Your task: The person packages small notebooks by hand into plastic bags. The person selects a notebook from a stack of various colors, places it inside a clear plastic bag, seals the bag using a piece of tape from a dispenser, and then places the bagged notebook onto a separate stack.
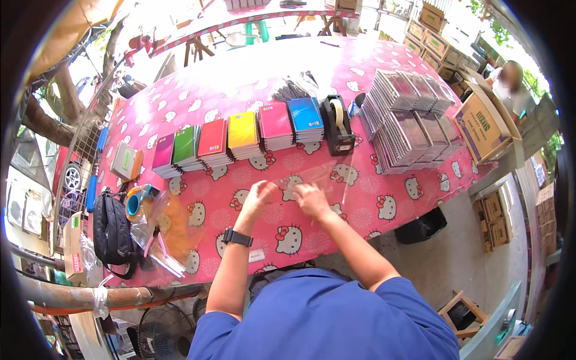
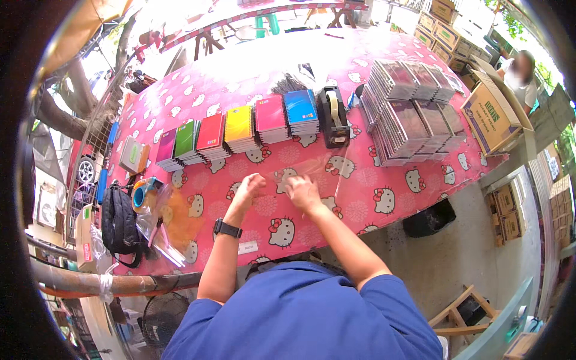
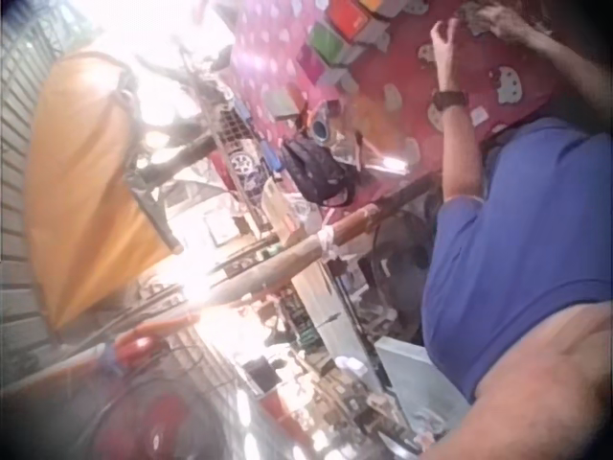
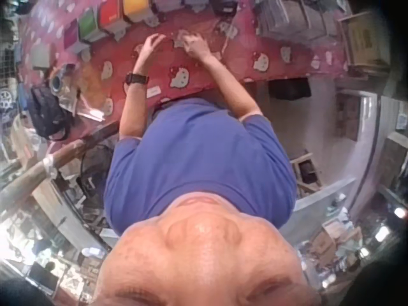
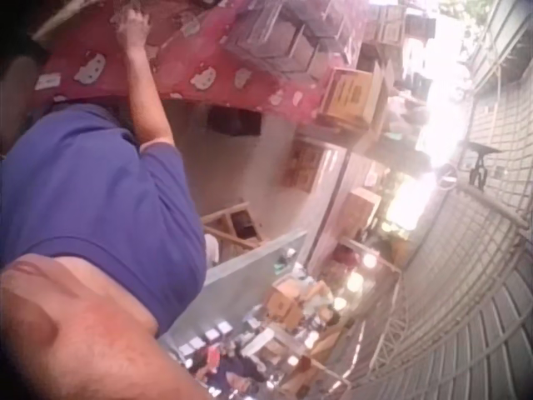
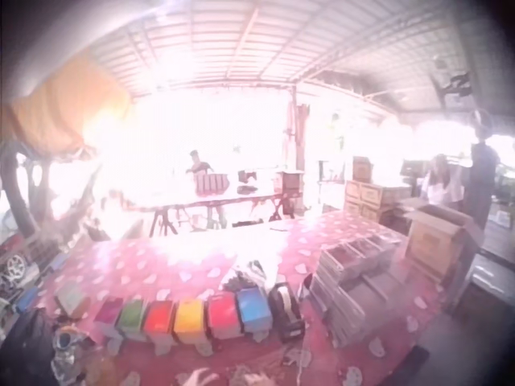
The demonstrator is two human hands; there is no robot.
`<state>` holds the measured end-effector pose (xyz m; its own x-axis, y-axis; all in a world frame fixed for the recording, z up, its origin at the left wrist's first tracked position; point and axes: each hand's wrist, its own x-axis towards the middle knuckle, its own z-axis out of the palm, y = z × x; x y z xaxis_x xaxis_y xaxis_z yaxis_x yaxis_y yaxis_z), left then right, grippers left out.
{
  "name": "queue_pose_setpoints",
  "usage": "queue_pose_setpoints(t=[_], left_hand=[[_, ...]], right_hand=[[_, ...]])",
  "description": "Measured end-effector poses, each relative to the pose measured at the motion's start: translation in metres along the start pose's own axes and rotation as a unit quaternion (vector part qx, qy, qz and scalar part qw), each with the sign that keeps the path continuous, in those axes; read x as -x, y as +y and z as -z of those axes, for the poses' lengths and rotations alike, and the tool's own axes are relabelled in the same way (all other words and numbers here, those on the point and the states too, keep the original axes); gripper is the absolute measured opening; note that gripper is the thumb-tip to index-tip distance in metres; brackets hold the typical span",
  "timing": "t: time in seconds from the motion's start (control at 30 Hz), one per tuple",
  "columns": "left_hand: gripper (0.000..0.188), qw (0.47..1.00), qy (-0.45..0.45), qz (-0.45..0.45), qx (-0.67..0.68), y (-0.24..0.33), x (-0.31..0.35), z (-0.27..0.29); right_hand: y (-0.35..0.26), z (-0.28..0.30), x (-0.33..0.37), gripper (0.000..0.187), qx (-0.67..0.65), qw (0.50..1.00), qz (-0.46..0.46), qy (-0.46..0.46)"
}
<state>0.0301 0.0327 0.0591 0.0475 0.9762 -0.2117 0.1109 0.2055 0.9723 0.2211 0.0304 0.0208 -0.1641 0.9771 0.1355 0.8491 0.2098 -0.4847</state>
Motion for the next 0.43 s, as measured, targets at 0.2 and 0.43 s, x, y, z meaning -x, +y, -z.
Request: queue_pose_setpoints(t=[0.2, 0.43], left_hand=[[0.072, 0.869, 0.05, -0.245, -0.428, -0.01, -0.001, -0.021], [0.015, 0.892, 0.044, -0.254, -0.37, -0.051, -0.005, 0.008]], right_hand=[[0.007, -0.008, 0.012, 0.02, -0.284, 0.94, 0.173, 0.081], [0.048, 0.008, 0.03, 0.036, -0.089, 0.987, 0.084, 0.108]])
